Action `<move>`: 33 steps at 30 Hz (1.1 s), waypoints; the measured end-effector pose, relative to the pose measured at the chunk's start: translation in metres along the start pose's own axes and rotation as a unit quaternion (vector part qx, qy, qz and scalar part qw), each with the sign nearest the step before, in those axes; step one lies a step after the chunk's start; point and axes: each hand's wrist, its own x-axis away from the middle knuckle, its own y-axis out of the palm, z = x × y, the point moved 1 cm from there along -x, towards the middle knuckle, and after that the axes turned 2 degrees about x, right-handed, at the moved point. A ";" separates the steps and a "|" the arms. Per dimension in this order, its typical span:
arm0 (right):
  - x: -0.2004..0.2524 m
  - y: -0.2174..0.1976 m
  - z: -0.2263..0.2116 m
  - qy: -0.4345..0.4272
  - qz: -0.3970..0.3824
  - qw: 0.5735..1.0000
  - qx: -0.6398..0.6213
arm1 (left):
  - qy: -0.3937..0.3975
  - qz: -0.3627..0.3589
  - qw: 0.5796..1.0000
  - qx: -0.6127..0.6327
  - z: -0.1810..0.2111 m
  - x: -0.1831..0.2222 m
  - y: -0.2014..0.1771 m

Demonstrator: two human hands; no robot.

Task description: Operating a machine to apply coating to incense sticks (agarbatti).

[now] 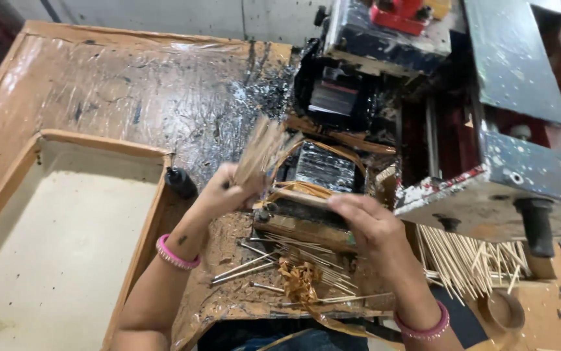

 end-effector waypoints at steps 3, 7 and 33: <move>-0.028 0.012 0.016 -0.096 0.017 0.969 0.225 | -0.009 0.162 0.983 0.086 0.007 -0.039 -0.003; -0.030 0.016 0.021 0.006 -0.013 0.908 0.418 | -0.019 0.233 0.955 0.184 -0.015 -0.071 0.007; 0.070 -0.031 0.012 0.106 0.148 0.930 0.320 | 0.074 0.370 0.921 -0.095 -0.158 0.110 0.015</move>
